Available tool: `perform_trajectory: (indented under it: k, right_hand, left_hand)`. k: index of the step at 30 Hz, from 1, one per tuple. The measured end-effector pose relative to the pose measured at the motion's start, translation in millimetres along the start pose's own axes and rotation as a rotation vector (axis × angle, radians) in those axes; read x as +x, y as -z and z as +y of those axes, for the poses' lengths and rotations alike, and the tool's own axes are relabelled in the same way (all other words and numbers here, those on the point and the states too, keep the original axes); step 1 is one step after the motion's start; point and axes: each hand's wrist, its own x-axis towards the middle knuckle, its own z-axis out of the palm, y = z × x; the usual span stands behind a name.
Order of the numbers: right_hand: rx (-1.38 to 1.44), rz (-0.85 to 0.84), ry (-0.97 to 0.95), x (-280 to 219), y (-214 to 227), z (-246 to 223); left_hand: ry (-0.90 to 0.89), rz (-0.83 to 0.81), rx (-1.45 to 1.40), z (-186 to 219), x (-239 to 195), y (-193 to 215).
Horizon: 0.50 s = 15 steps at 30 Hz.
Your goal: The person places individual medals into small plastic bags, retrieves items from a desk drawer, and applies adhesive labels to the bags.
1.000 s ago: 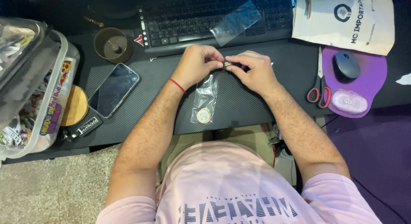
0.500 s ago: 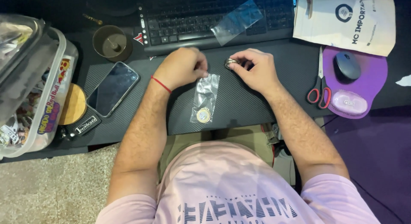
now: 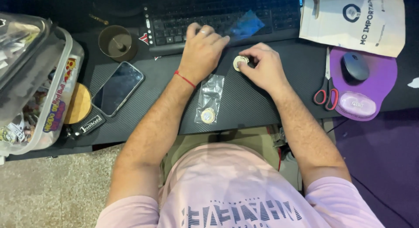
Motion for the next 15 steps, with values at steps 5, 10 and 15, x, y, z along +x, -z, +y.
perform_trajectory:
  k: [5, 10, 15]
  right_hand:
    - [0.0, -0.017, -0.064, -1, 6, -9]
    - [0.253, 0.206, 0.021, 14, 11, 2]
    - [1.094, -0.301, -0.143, 46, 29, -22]
  left_hand:
    - [0.377, 0.051, -0.431, -1, 3, 32]
    - [0.691, 0.047, -0.786, -9, 8, 55]
    - [0.796, -0.063, -1.081, -13, 10, 82]
